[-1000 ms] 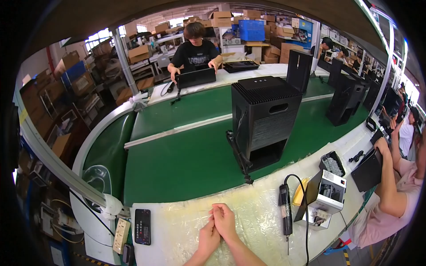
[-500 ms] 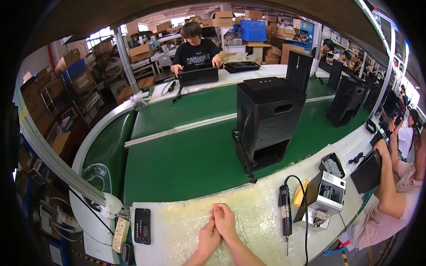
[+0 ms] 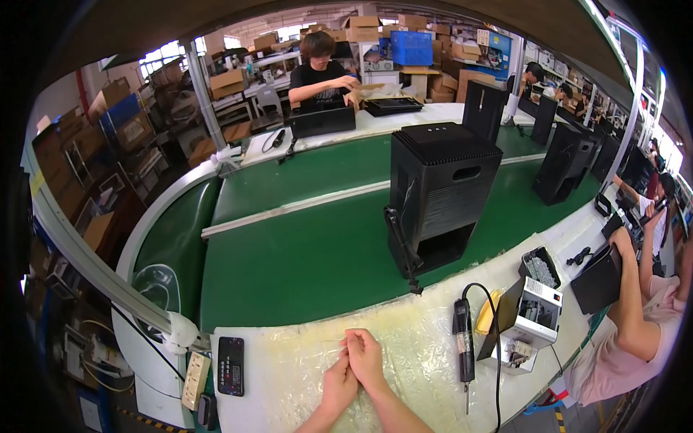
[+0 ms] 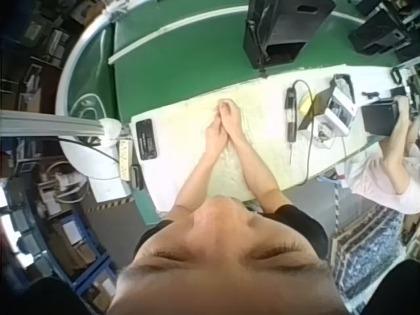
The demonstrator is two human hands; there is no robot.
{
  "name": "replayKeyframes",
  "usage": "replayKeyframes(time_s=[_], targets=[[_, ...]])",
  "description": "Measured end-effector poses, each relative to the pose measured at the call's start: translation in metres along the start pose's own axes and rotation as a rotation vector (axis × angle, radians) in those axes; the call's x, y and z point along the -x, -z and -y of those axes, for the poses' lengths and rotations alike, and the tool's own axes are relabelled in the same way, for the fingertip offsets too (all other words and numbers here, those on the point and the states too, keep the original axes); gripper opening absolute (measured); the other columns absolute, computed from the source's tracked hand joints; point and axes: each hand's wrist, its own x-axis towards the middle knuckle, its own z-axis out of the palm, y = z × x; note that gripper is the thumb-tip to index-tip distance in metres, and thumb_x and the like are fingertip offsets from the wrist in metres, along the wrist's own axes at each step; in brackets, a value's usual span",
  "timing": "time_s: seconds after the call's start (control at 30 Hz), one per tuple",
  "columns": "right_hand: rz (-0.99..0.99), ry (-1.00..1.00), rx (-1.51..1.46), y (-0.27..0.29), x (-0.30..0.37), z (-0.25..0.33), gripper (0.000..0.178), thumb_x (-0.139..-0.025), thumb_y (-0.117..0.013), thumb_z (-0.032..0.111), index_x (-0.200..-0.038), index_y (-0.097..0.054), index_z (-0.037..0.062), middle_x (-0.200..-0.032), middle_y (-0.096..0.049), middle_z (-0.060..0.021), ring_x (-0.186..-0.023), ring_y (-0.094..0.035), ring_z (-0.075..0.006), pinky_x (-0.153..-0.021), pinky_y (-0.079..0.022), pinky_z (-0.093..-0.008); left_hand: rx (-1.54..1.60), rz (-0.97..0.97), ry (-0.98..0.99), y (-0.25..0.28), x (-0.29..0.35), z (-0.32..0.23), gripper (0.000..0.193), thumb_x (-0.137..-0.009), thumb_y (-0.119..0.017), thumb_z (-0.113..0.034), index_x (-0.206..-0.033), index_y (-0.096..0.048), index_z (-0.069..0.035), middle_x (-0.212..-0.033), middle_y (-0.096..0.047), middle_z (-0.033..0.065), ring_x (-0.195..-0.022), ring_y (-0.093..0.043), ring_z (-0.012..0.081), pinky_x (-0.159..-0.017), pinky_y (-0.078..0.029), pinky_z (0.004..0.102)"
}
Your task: The person takes device housings from a conveyor belt, drives screws into them using an electric screwdriver, and places the assembled units back onto the conveyor belt.
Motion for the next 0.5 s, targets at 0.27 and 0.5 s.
replayKeyframes(time_s=[0.27, 0.5], targets=[[-0.002, -0.007, -0.004, -0.0007, -0.0005, 0.0020, 0.014, -0.095, -0.049, 0.008, -0.102, -0.057, -0.0018, -0.081, -0.063, -0.0082, -0.063, -0.060, -0.0113, -0.058, -0.049, -0.0244, 0.007, -0.010, -0.018, -0.0005, -0.0010, 0.0012, 0.016, -0.087, -0.049, -0.003, -0.096, -0.061, 0.001, -0.081, -0.063, 0.0249, -0.074, -0.064, 0.0382, -0.064, -0.049, 0.0404], [-0.005, -0.005, 0.006, -0.0004, 0.0000, 0.0001, 0.014, -0.095, -0.049, 0.007, -0.103, -0.057, -0.0018, -0.082, -0.064, -0.0087, -0.063, -0.060, -0.0113, -0.058, -0.049, -0.0249, 0.026, -0.013, -0.030, -0.0012, -0.0008, 0.0026, 0.015, -0.086, -0.049, -0.003, -0.095, -0.061, 0.000, -0.080, -0.061, 0.0257, -0.073, -0.062, 0.0423, -0.062, -0.048, 0.0440]])
